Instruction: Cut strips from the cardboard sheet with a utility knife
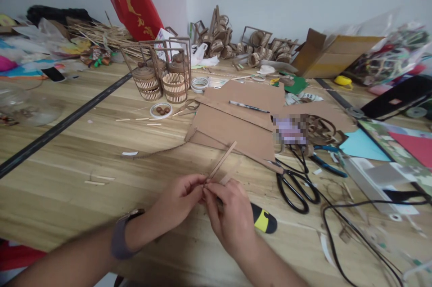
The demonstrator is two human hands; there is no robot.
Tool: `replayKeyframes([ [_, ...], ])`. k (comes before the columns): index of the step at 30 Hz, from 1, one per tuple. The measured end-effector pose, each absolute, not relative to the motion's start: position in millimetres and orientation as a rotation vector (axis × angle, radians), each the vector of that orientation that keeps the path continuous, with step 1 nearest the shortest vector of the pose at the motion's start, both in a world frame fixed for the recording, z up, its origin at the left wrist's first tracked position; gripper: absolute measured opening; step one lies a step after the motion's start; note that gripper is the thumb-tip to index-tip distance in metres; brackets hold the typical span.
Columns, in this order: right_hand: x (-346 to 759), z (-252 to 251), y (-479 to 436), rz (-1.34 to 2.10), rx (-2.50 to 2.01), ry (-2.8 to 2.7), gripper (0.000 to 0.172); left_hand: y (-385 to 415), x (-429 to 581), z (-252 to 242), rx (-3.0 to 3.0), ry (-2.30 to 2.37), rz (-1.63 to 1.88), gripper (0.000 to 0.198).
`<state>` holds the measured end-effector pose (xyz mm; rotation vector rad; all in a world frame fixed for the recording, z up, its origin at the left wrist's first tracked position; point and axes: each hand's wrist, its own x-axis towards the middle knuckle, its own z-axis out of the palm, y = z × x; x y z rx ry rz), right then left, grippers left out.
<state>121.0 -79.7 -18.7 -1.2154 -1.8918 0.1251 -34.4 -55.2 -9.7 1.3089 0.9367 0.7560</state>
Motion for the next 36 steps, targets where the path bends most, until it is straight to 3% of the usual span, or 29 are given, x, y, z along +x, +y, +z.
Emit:
replayKeyframes([
  [3, 120.1, -18.9, -81.1, 0.183, -1.225, -1.898, 0.012, -54.2, -34.9, -9.4, 1.312, 0.935, 0.763, 0.022],
  [6, 120.7, -24.3, -82.0, 0.223, -1.234, -1.747, 0.004, -54.2, -35.4, -8.6, 1.3, 0.937, 0.765, 0.019],
  [10, 122.1, -34.4, -82.6, 0.227, -1.227, -1.518, 0.017, -54.6, -35.3, -9.7, 1.274, 0.932, 0.749, 0.015],
  [13, 122.7, -36.3, -83.3, 0.169, -1.272, -1.514, 0.015, -54.1, -34.1, -12.0, 1.188, 0.888, 0.735, 0.014],
  [18, 123.2, -27.2, -82.3, 0.258, -1.307, -1.691, 0.014, -54.2, -32.3, -13.8, 1.058, 0.758, 0.725, 0.03],
  [22, 123.5, -21.3, -80.7, 0.109, -1.296, -1.843, 0.022, -55.5, -31.1, -12.9, 1.03, 0.725, 0.746, 0.035],
  [36, 124.8, -10.8, -76.3, 0.27, -1.231, -1.603, 0.024, -55.2, -33.4, -17.2, 1.117, 0.848, 0.676, 0.023],
])
